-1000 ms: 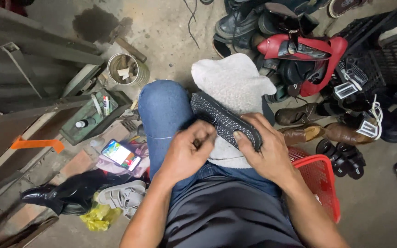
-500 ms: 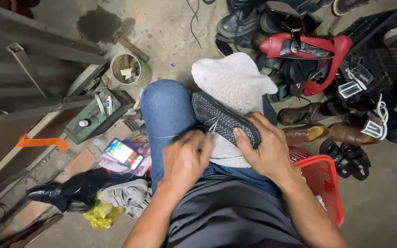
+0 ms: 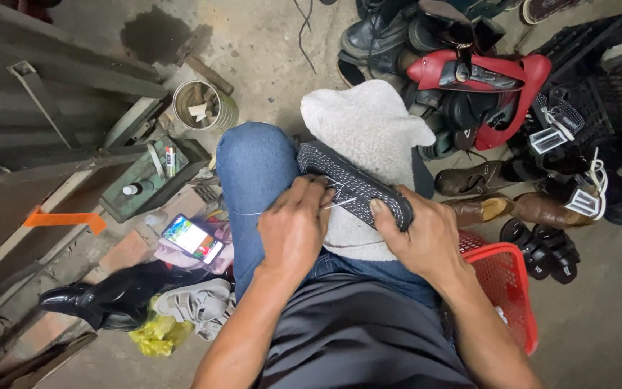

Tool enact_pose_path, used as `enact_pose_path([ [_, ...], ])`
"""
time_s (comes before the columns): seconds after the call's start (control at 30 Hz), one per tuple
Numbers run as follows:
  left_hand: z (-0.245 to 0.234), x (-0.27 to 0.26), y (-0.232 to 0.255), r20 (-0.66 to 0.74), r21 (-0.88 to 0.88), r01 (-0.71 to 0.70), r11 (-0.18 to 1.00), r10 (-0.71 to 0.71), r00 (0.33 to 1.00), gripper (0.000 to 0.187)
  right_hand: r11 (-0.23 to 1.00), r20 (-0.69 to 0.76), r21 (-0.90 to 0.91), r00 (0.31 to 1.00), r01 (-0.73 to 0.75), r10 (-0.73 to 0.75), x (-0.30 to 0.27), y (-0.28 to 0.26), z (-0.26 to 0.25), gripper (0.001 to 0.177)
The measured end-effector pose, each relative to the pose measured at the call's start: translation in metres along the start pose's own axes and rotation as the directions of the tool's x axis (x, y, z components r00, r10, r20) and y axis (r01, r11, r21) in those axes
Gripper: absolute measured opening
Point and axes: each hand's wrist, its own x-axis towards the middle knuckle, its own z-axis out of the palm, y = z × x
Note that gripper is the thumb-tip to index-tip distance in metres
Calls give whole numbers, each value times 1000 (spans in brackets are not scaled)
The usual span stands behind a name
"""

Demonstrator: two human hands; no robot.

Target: The person sits on the floor and sews a black slip-on shoe using a needle and white thread. They repeatedly pull the thread through the shoe's sole and upper, tightening the stitches while holding the shoe on their lap.

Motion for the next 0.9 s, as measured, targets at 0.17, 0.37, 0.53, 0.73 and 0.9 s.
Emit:
enact_pose_path([
  [0.17,-26,0,-3,171,-516,106,850,-19,985,6,1000,-25,-30,1000,8,-9,1,-5,-1,36],
  [0.37,-93,-79,-110,463,-771,570,286,-363,809,5,998,161,-40,986,43,-36,5,-16,-8,37],
  [0.53,-134,-119,-169,158,-791,568,226,-822,548,21,991,306,-77,949,112,-83,3,-6,-8,71],
  [0.73,-100,-93,-128,-50,232,485,843,-488,872,25,991,279,-27,953,132,-119,-1,-11,-19,67],
  [0.9,-55,-19,-26,245,-413,350,841,-267,932,43,992,275,96,956,77,-101,-4,-15,-22,51],
])
